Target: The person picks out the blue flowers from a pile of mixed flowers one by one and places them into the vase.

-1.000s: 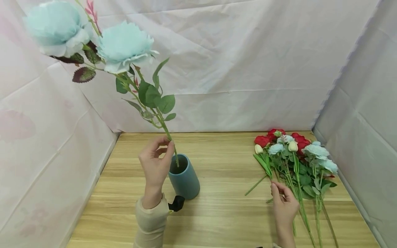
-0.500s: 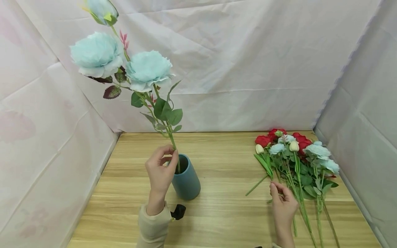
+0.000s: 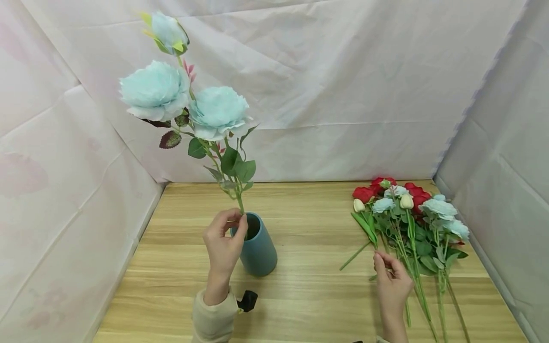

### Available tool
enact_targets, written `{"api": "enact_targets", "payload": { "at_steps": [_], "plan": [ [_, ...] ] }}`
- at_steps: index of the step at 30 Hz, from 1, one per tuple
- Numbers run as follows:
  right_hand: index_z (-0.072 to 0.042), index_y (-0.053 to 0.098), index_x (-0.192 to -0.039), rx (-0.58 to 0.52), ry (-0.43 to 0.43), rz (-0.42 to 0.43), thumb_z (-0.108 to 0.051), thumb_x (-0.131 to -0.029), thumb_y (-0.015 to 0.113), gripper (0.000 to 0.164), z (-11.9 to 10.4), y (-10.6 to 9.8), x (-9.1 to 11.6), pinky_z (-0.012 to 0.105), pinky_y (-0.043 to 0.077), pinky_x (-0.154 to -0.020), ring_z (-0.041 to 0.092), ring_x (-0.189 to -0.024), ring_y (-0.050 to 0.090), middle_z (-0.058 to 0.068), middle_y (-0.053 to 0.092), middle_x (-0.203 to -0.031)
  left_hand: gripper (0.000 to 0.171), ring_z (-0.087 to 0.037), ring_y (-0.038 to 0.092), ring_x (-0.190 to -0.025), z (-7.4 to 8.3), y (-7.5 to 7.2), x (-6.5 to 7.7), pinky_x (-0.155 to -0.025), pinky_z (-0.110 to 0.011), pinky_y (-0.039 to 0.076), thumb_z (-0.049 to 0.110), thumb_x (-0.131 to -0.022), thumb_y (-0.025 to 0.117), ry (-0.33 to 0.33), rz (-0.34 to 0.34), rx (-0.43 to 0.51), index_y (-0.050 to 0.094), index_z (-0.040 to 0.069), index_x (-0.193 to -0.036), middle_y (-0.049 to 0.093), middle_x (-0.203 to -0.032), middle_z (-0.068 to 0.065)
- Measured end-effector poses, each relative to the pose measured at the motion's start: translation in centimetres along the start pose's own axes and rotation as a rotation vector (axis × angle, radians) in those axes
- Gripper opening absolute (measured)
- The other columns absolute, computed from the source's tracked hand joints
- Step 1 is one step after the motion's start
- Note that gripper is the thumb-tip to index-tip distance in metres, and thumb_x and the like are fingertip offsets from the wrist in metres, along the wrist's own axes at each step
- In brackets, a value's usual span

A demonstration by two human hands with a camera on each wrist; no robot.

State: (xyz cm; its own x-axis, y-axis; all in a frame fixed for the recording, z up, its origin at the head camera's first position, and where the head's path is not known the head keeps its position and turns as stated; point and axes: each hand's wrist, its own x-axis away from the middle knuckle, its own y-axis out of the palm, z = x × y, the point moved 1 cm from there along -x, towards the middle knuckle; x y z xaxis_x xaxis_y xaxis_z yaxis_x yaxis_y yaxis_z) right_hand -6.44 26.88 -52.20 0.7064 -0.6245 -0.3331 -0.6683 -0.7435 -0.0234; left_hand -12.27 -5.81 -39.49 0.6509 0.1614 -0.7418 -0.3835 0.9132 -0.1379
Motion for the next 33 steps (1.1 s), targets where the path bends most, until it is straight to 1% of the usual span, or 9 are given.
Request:
{"api": "enact_targets", "payload": {
  "at_steps": [1,7,12,15,19,23,27,30,33],
  "plan": [
    [0.01,0.068,-0.092,0.072,0.016,0.012,-0.004,-0.085,0.066,0.016,-0.8,0.1,0.1,0.009,0.045,-0.051,-0.001,-0.061,0.059,-0.014,0.066,-0.074,0.008,-0.021,0.062,-0.066,0.0,0.0,0.1,-0.058,-0.026,0.054,-0.008,-0.079,0.063,0.0,-0.001,-0.002,0.065,-0.003,-0.084,0.064,-0.076,-0.013],
    [0.012,0.066,-0.096,0.081,0.123,0.048,-0.004,-0.085,0.066,0.02,-0.5,-0.4,0.0,0.009,0.045,-0.053,0.002,-0.062,0.059,-0.011,0.068,-0.077,0.008,-0.02,0.061,-0.065,-0.4,0.0,0.7,-0.058,-0.028,0.054,-0.008,-0.078,0.064,0.008,0.001,-0.008,0.065,-0.002,-0.084,0.063,-0.075,-0.013],
    [0.007,0.07,-0.091,0.076,0.098,0.092,-0.004,-0.084,0.067,0.014,0.5,-1.4,-0.5,0.008,0.042,-0.05,0.001,-0.059,0.058,-0.006,0.067,-0.07,0.012,-0.02,0.06,-0.063,-0.6,0.0,1.0,-0.057,-0.029,0.053,-0.01,-0.076,0.064,0.025,0.013,-0.01,0.064,-0.003,-0.085,0.062,-0.075,-0.013],
    [0.007,0.07,-0.091,0.136,0.074,0.103,-0.004,-0.084,0.068,0.013,1.0,-2.1,-0.9,0.007,0.039,-0.048,-0.002,-0.059,0.056,-0.013,0.064,-0.068,0.013,-0.02,0.059,-0.062,-0.7,0.0,1.2,-0.056,-0.028,0.052,-0.012,-0.075,0.064,0.023,0.024,-0.01,0.064,-0.004,-0.086,0.062,-0.073,-0.012],
    [0.008,0.069,-0.094,0.284,0.079,0.098,-0.007,-0.085,0.067,0.018,1.0,-2.8,-1.3,0.005,0.039,-0.05,-0.007,-0.062,0.053,-0.027,0.058,-0.069,0.017,-0.021,0.06,-0.061,-0.8,0.1,1.3,-0.054,-0.029,0.052,-0.015,-0.072,0.064,0.021,0.041,-0.017,0.065,-0.003,-0.086,0.062,-0.072,-0.01],
    [0.008,0.068,-0.097,0.387,0.098,0.088,-0.011,-0.086,0.067,0.022,1.3,-3.3,-1.5,0.003,0.038,-0.053,-0.011,-0.063,0.05,-0.034,0.053,-0.069,0.023,-0.02,0.06,-0.061,-0.8,0.1,1.3,-0.052,-0.033,0.052,-0.017,-0.069,0.064,0.025,0.048,-0.024,0.065,-0.003,-0.087,0.064,-0.073,-0.009],
    [0.006,0.069,-0.096,0.5,0.048,0.083,-0.011,-0.085,0.067,0.02,2.0,-3.6,-1.8,0.002,0.034,-0.053,-0.016,-0.061,0.043,-0.037,0.046,-0.068,0.022,-0.021,0.06,-0.061,-1.0,0.1,1.4,-0.053,-0.035,0.051,-0.017,-0.069,0.064,0.031,0.047,-0.036,0.065,-0.005,-0.088,0.063,-0.072,-0.011],
    [0.005,0.07,-0.092,0.573,-0.031,0.098,-0.006,-0.083,0.068,0.014,2.6,-3.8,-1.9,0.003,0.03,-0.055,-0.02,-0.061,0.038,-0.025,0.052,-0.068,0.02,-0.021,0.06,-0.062,-1.1,0.0,1.5,-0.054,-0.034,0.052,-0.016,-0.07,0.064,0.025,0.047,-0.054,0.065,-0.005,-0.087,0.063,-0.072,-0.011],
    [0.006,0.069,-0.09,0.633,-0.094,0.107,-0.001,-0.082,0.066,0.011,3.0,-3.9,-2.2,0.015,0.031,-0.059,-0.022,-0.063,0.033,0.002,0.06,-0.069,0.017,-0.022,0.061,-0.067,-1.3,0.0,1.7,-0.058,-0.035,0.052,-0.013,-0.071,0.064,0.018,0.047,-0.071,0.066,-0.004,-0.086,0.064,-0.075,-0.012]
  ]
}}
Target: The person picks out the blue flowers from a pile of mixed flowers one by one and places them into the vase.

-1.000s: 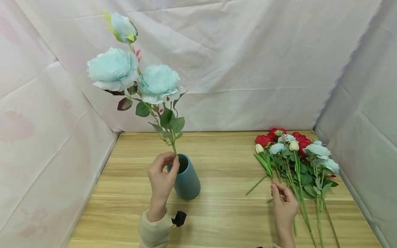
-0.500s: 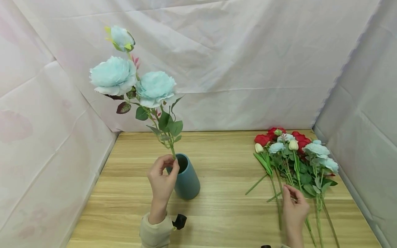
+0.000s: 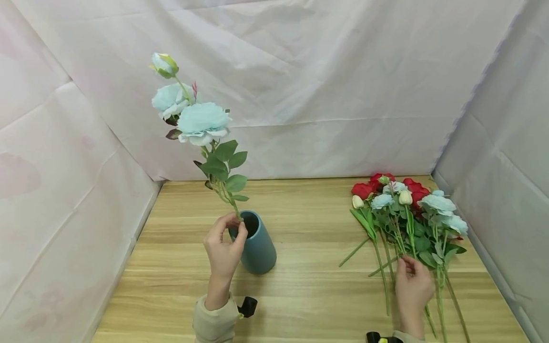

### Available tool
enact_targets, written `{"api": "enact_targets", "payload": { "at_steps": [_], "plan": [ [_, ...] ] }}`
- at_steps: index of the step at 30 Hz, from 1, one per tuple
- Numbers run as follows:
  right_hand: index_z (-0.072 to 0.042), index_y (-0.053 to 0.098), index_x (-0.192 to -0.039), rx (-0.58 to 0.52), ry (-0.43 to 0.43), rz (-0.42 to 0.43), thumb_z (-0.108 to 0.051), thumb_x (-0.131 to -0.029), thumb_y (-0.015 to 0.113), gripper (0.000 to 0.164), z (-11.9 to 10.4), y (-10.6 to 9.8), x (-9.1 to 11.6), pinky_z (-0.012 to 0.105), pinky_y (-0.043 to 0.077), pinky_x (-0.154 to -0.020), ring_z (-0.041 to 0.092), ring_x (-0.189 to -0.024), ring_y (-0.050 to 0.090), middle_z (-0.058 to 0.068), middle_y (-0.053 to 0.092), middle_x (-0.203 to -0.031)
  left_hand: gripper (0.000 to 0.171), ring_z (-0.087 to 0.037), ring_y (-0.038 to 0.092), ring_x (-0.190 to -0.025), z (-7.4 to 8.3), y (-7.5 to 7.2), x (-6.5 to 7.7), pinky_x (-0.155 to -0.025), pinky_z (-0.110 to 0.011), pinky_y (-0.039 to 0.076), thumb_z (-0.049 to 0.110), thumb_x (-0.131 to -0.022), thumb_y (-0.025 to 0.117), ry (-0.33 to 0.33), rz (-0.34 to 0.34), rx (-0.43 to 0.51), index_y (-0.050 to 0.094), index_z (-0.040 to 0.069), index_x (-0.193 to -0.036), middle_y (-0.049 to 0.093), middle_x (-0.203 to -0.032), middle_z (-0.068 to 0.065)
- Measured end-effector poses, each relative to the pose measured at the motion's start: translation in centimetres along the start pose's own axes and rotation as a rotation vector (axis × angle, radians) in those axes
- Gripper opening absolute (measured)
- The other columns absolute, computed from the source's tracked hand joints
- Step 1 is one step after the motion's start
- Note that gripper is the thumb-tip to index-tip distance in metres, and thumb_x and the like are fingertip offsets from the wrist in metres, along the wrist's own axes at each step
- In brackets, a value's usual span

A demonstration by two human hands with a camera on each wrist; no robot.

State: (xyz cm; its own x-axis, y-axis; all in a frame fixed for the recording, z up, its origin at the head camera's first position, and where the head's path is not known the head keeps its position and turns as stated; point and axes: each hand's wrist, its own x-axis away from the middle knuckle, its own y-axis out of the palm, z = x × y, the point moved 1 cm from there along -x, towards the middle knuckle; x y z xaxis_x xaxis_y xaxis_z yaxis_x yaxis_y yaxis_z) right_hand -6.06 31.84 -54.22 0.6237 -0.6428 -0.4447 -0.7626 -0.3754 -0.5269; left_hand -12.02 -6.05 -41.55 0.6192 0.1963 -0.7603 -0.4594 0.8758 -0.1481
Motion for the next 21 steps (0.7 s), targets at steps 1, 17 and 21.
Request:
{"api": "enact_targets", "payload": {
  "at_steps": [1,17,21],
  "plan": [
    [0.007,0.069,-0.09,0.024,-0.01,0.001,0.0,-0.082,0.065,0.011,0.1,0.0,-0.1,0.021,0.033,-0.06,-0.02,-0.064,0.031,0.01,0.061,-0.071,0.017,-0.022,0.061,-0.068,-0.1,0.0,0.0,-0.059,-0.036,0.052,-0.012,-0.071,0.064,0.007,0.002,-0.005,0.066,-0.004,-0.085,0.064,-0.076,-0.012],
    [0.013,0.063,-0.093,0.278,-0.023,-0.203,0.0,-0.082,0.061,0.017,2.0,-0.3,-1.0,0.053,0.038,-0.057,0.044,-0.071,0.054,0.03,0.06,-0.081,0.005,-0.023,0.054,-0.075,-0.6,0.3,0.4,-0.071,-0.037,0.032,0.0,-0.077,0.064,0.038,0.042,-0.044,0.066,0.005,-0.077,0.064,-0.072,-0.005],
    [0.012,0.063,-0.092,0.305,-0.023,-0.232,-0.001,-0.082,0.061,0.017,2.1,-0.3,-1.2,0.052,0.039,-0.058,0.044,-0.072,0.055,0.029,0.061,-0.081,0.005,-0.024,0.053,-0.075,-0.5,0.3,0.5,-0.074,-0.038,0.033,-0.001,-0.078,0.065,0.036,0.057,-0.03,0.067,0.004,-0.078,0.065,-0.071,-0.006]
  ]
}}
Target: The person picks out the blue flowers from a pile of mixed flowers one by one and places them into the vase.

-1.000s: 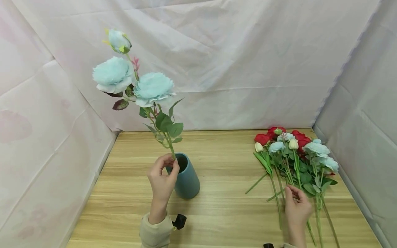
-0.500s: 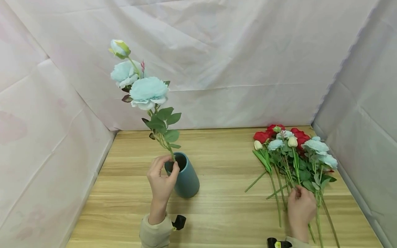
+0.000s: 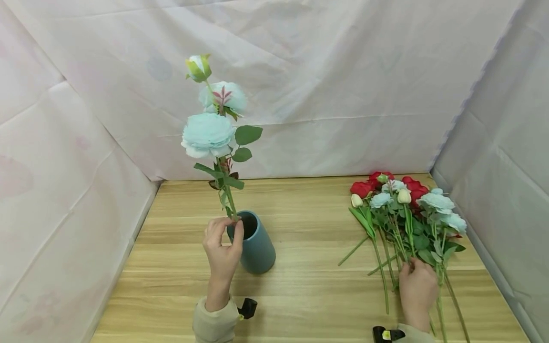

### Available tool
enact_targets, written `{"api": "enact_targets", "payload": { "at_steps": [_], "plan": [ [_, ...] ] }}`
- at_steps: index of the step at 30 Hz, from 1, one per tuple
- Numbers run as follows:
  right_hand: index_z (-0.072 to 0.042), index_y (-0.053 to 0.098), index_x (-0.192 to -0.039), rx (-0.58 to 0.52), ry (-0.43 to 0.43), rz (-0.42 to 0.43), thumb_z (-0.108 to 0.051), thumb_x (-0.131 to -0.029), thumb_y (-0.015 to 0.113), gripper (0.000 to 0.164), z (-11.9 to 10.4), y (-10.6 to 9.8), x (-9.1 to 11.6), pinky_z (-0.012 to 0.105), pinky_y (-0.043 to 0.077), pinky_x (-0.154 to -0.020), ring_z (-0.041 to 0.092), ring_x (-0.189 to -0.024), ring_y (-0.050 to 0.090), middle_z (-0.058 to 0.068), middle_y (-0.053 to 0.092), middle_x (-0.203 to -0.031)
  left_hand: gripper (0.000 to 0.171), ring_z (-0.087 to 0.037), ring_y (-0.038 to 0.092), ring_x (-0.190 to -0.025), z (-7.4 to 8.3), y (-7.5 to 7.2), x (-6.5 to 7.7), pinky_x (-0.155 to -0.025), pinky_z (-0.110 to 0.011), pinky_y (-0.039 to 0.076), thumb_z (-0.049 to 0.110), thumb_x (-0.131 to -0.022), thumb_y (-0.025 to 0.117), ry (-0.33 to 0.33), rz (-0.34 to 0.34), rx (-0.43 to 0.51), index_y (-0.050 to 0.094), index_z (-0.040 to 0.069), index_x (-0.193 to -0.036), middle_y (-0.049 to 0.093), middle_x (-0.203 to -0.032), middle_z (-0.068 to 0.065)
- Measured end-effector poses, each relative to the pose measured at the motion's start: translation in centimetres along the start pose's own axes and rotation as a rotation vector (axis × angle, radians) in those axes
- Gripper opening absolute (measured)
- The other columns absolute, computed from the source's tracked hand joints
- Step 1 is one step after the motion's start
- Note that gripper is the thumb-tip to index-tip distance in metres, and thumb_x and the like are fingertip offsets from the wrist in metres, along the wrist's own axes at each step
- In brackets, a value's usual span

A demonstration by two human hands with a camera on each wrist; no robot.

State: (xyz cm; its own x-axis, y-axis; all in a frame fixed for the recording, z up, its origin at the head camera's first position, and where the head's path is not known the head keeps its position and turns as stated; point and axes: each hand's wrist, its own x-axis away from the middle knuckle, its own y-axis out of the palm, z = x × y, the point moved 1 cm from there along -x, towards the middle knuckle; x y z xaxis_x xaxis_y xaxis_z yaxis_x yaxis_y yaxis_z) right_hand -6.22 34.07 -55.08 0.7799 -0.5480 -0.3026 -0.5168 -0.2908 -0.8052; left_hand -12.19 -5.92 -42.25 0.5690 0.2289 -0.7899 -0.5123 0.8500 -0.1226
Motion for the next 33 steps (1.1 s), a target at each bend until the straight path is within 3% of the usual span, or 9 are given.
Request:
{"api": "enact_targets", "payload": {
  "at_steps": [7,15,25,33],
  "plan": [
    [0.01,0.063,-0.097,0.032,-0.016,-0.049,-0.004,-0.086,0.059,0.019,-0.1,0.1,-0.7,0.053,0.041,-0.059,0.044,-0.075,0.056,0.028,0.062,-0.087,0.006,-0.025,0.054,-0.074,0.0,0.0,0.2,-0.071,-0.038,0.031,0.0,-0.074,0.066,0.023,0.026,0.009,0.067,0.006,-0.076,0.065,-0.074,-0.006],
    [0.008,0.064,-0.091,0.03,-0.041,-0.029,-0.004,-0.084,0.061,0.014,-0.2,0.4,-1.3,0.058,0.04,-0.055,0.049,-0.075,0.054,0.03,0.06,-0.086,0.007,-0.023,0.05,-0.072,-0.2,-0.1,0.5,-0.073,-0.04,0.031,0.0,-0.075,0.065,-0.003,0.029,-0.022,0.064,0.006,-0.073,0.063,-0.068,-0.004],
    [0.008,0.064,-0.087,0.045,-0.065,-0.047,-0.007,-0.084,0.063,0.014,0.4,0.7,-1.8,0.057,0.039,-0.049,0.049,-0.07,0.054,0.028,0.06,-0.082,0.01,-0.026,0.048,-0.072,-0.1,0.2,1.2,-0.076,-0.045,0.026,-0.002,-0.069,0.07,-0.009,0.144,-0.077,0.063,0.005,-0.072,0.06,-0.065,-0.006],
    [0.008,0.064,-0.079,0.054,-0.096,-0.008,-0.008,-0.084,0.063,0.017,0.6,1.2,-2.2,0.054,0.037,-0.041,0.046,-0.062,0.053,0.027,0.059,-0.074,0.013,-0.027,0.049,-0.074,0.1,0.1,1.4,-0.078,-0.045,0.028,-0.005,-0.066,0.066,-0.015,0.15,-0.118,0.062,0.004,-0.074,0.061,-0.069,-0.007]
  ]
}}
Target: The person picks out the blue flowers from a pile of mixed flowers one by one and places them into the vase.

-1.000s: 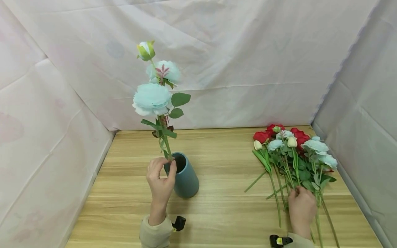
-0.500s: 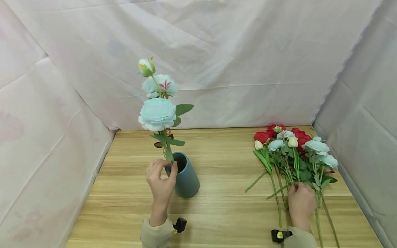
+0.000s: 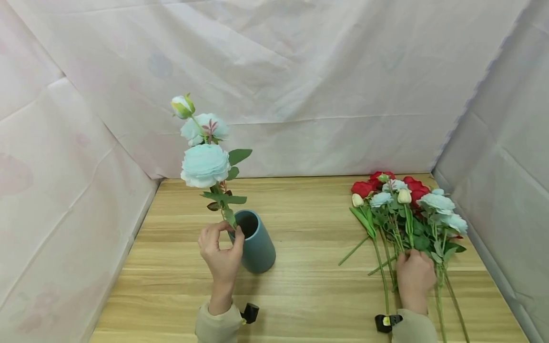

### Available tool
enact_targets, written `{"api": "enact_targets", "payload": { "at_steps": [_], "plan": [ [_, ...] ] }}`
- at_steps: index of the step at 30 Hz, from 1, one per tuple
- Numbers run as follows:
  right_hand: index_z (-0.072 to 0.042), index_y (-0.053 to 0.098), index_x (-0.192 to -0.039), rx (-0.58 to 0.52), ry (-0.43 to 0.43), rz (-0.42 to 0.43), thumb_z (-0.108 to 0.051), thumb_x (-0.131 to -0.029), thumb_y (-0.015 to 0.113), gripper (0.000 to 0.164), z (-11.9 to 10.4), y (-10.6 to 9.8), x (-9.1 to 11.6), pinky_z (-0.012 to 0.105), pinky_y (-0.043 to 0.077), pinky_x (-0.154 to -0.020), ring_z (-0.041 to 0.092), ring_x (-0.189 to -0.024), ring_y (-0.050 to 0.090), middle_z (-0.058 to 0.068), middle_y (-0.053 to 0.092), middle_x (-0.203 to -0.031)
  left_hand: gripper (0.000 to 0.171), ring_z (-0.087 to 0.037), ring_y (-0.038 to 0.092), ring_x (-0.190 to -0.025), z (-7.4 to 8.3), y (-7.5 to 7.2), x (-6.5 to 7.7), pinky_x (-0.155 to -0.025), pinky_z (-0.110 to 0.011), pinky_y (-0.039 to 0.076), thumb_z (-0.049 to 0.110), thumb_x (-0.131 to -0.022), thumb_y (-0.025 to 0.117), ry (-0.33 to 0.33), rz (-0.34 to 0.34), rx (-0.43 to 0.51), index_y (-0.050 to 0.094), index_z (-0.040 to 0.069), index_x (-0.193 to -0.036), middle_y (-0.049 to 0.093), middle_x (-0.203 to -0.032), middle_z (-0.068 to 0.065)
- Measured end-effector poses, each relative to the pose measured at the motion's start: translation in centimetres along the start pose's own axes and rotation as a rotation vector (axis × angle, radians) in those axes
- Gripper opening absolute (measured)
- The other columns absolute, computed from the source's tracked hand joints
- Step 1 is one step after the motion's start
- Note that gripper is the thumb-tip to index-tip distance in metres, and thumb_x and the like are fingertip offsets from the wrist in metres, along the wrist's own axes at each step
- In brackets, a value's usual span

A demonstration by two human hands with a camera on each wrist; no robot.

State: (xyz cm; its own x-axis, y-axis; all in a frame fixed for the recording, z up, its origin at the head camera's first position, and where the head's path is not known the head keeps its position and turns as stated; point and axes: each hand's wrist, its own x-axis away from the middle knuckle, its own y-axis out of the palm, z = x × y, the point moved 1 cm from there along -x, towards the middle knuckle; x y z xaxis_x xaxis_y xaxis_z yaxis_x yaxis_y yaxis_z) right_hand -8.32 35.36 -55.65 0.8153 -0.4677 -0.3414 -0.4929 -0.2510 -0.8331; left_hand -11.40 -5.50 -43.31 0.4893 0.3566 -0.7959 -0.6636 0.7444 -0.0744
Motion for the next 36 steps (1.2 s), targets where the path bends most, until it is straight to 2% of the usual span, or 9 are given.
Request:
{"api": "enact_targets", "payload": {
  "at_steps": [6,9,15,22,25,33,35,36],
  "plan": [
    [0.009,0.063,-0.07,-0.008,-0.077,0.076,-0.004,-0.081,0.061,0.017,-0.1,0.2,-0.2,0.05,0.035,-0.035,0.039,-0.048,0.048,0.025,0.055,-0.063,0.004,-0.028,0.049,-0.076,0.0,0.0,0.2,-0.077,-0.046,0.027,0.007,-0.073,0.066,0.005,-0.014,0.001,0.064,0.004,-0.071,0.063,-0.073,-0.007],
    [0.008,0.062,-0.069,-0.01,-0.097,0.097,-0.003,-0.08,0.061,0.016,-0.1,0.1,-0.2,0.05,0.035,-0.035,0.038,-0.047,0.048,0.024,0.055,-0.063,0.005,-0.029,0.049,-0.079,0.1,0.1,0.4,-0.078,-0.047,0.026,0.01,-0.074,0.066,0.003,-0.021,0.0,0.066,0.005,-0.071,0.062,-0.077,-0.007],
    [0.01,0.063,-0.073,-0.058,-0.135,0.166,0.0,-0.08,0.062,0.012,-0.3,0.1,-0.2,0.054,0.036,-0.041,0.041,-0.05,0.05,0.026,0.056,-0.067,0.003,-0.028,0.048,-0.082,0.4,0.1,0.5,-0.077,-0.047,0.026,0.007,-0.071,0.067,-0.013,-0.025,-0.007,0.067,0.005,-0.073,0.06,-0.083,-0.009],
    [0.011,0.063,-0.076,-0.143,-0.154,0.259,0.001,-0.081,0.061,0.011,-0.5,0.2,-0.1,0.055,0.037,-0.048,0.041,-0.056,0.05,0.026,0.055,-0.068,0.01,-0.037,0.044,-0.074,3.8,-0.3,-1.4,-0.072,-0.046,0.025,-0.009,-0.06,0.065,-0.017,-0.012,0.02,0.059,-0.003,-0.066,0.056,-0.078,-0.022],
    [0.011,0.063,-0.076,-0.163,-0.163,0.287,0.001,-0.081,0.062,0.012,-0.7,0.1,-0.2,0.054,0.036,-0.049,0.04,-0.057,0.05,0.026,0.056,-0.067,0.013,-0.034,0.043,-0.074,3.6,-0.3,-1.2,-0.072,-0.047,0.024,-0.009,-0.058,0.068,0.006,0.0,0.028,0.059,-0.001,-0.065,0.055,-0.077,-0.019],
    [0.01,0.065,-0.079,-0.208,-0.125,0.28,-0.001,-0.081,0.065,0.011,-1.7,-0.7,-0.3,0.051,0.036,-0.05,0.039,-0.059,0.052,0.024,0.057,-0.07,0.014,-0.032,0.046,-0.075,3.7,-0.3,-1.0,-0.077,-0.047,0.026,-0.012,-0.061,0.065,-0.012,0.012,0.022,0.059,-0.001,-0.067,0.058,-0.076,-0.017],
    [0.009,0.066,-0.08,-0.216,-0.117,0.267,-0.001,-0.081,0.065,0.01,-2.0,-1.0,-0.3,0.048,0.035,-0.05,0.034,-0.058,0.051,0.023,0.057,-0.07,0.013,-0.032,0.046,-0.074,3.8,-0.3,-1.1,-0.076,-0.045,0.028,-0.013,-0.062,0.065,-0.016,0.006,0.026,0.059,-0.003,-0.068,0.058,-0.076,-0.018],
    [0.009,0.066,-0.081,-0.219,-0.109,0.261,-0.001,-0.081,0.065,0.01,-2.2,-1.1,-0.3,0.045,0.035,-0.05,0.025,-0.057,0.05,0.022,0.057,-0.07,0.013,-0.033,0.046,-0.073,3.8,-0.4,-1.1,-0.075,-0.043,0.028,-0.014,-0.063,0.065,-0.016,0.003,0.033,0.059,-0.004,-0.069,0.058,-0.076,-0.019]
  ]
}}
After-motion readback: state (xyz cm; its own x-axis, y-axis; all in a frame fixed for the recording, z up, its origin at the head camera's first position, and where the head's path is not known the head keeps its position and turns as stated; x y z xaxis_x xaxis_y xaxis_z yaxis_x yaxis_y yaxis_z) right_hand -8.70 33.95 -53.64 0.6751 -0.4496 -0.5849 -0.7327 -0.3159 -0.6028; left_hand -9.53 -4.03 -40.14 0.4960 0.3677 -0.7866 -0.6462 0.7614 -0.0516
